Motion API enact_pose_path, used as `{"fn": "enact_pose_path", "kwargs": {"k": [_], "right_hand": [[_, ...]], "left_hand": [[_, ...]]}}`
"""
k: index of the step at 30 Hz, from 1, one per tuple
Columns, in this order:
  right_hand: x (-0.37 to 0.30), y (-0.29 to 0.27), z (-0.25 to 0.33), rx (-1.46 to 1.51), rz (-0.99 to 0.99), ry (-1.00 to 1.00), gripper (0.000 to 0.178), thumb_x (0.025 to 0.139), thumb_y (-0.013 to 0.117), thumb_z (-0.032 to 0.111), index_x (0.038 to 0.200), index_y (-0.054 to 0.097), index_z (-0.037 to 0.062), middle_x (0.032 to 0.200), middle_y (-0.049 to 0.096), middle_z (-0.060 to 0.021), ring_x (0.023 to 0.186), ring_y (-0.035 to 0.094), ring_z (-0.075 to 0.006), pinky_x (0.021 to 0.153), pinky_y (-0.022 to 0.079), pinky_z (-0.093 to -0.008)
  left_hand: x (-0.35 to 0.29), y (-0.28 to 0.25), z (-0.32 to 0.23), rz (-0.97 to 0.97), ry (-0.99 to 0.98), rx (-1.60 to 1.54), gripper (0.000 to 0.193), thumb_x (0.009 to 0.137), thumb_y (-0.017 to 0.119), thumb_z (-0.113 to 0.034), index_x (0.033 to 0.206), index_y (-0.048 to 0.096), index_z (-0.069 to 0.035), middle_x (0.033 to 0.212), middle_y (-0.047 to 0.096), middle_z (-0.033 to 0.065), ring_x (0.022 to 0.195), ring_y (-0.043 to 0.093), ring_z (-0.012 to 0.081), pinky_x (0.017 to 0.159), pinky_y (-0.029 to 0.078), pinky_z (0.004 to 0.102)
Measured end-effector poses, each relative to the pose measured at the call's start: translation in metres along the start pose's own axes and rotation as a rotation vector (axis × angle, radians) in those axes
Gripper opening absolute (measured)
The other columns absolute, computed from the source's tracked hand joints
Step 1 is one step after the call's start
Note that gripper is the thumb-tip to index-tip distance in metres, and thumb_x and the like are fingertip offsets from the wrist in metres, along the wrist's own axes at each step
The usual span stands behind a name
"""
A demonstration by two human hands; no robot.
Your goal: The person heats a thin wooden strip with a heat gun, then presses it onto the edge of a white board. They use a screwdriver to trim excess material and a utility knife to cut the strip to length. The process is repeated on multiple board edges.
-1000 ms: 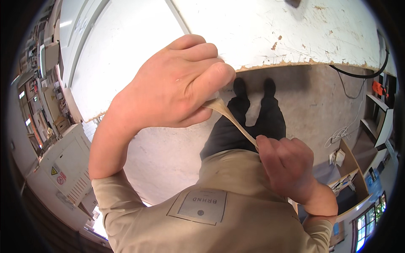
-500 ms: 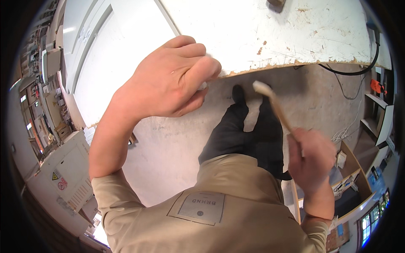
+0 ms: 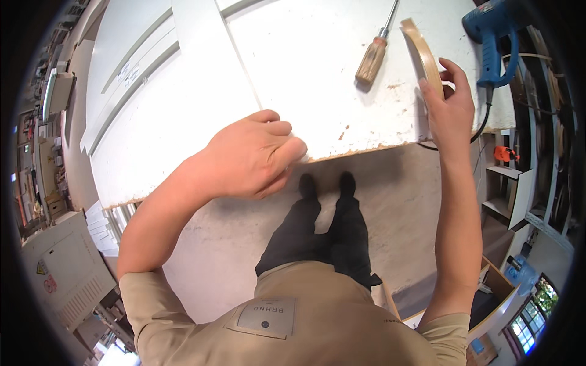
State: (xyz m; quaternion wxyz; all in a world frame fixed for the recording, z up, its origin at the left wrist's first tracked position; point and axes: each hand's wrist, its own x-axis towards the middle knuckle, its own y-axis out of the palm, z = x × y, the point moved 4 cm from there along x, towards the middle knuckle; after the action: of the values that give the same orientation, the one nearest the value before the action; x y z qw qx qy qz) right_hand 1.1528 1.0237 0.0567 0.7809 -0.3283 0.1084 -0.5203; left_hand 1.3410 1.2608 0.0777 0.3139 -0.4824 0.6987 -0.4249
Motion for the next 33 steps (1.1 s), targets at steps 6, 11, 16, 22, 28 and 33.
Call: {"fn": "enact_pose_path", "kwargs": {"k": [6, 11, 16, 22, 28, 33], "right_hand": [[0.063, 0.018, 0.002, -0.198, -0.098, -0.013, 0.043, 0.085, 0.066, 0.011, 0.125, 0.059, -0.0008, 0.116, 0.062, -0.0180, 0.102, 0.065, -0.0337, 0.092, 0.052, -0.0401], [0.103, 0.018, 0.000, -0.211, -0.111, 0.077, 0.048, 0.083, 0.066, 0.013, 0.129, 0.059, -0.0012, 0.114, 0.067, -0.0184, 0.102, 0.067, -0.0321, 0.095, 0.052, -0.0386], [0.099, 0.014, 0.018, -0.153, -0.090, 0.146, 0.051, 0.082, 0.066, 0.012, 0.131, 0.059, -0.0008, 0.112, 0.069, -0.0178, 0.100, 0.068, -0.0310, 0.094, 0.052, -0.0375], [0.110, 0.001, 0.007, -0.495, -0.228, -0.186, 0.045, 0.084, 0.069, 0.008, 0.128, 0.062, 0.0009, 0.109, 0.068, -0.0138, 0.097, 0.067, -0.0284, 0.089, 0.053, -0.0367], [0.095, 0.039, 0.029, -0.611, -0.096, -0.543, 0.036, 0.080, 0.069, 0.006, 0.116, 0.066, 0.0044, 0.108, 0.064, -0.0167, 0.099, 0.062, -0.0332, 0.088, 0.051, -0.0414], [0.043, 0.046, 0.065, -0.594, -0.017, -0.486, 0.026, 0.084, 0.068, 0.020, 0.104, 0.065, 0.0044, 0.093, 0.068, -0.0124, 0.092, 0.065, -0.0322, 0.084, 0.052, -0.0419]], "left_hand": [[0.004, -0.005, -0.001, 0.010, 0.029, 0.000, 0.020, 0.072, 0.063, -0.012, 0.081, 0.045, -0.008, 0.065, 0.052, 0.0064, 0.070, 0.054, 0.0259, 0.081, 0.046, 0.0359], [0.002, -0.003, -0.001, -0.005, 0.033, 0.021, 0.022, 0.067, 0.064, -0.010, 0.087, 0.054, -0.009, 0.069, 0.054, 0.0039, 0.072, 0.055, 0.0239, 0.079, 0.046, 0.0345], [0.000, -0.008, -0.002, 0.010, 0.036, 0.030, 0.023, 0.074, 0.066, -0.015, 0.079, 0.045, -0.007, 0.066, 0.055, 0.0060, 0.075, 0.055, 0.0251, 0.081, 0.046, 0.0347], [0.001, -0.007, -0.002, -0.006, 0.047, 0.021, 0.023, 0.074, 0.067, -0.015, 0.078, 0.046, -0.007, 0.066, 0.055, 0.0060, 0.076, 0.055, 0.0252, 0.081, 0.045, 0.0346], [0.001, -0.005, 0.000, -0.006, 0.042, -0.001, 0.024, 0.074, 0.069, -0.017, 0.078, 0.047, -0.007, 0.067, 0.056, 0.0064, 0.077, 0.056, 0.0253, 0.082, 0.045, 0.0347], [0.003, -0.004, -0.001, -0.005, 0.033, 0.020, 0.025, 0.074, 0.069, -0.018, 0.079, 0.048, -0.007, 0.069, 0.056, 0.0066, 0.078, 0.057, 0.0251, 0.083, 0.046, 0.0349]]}}
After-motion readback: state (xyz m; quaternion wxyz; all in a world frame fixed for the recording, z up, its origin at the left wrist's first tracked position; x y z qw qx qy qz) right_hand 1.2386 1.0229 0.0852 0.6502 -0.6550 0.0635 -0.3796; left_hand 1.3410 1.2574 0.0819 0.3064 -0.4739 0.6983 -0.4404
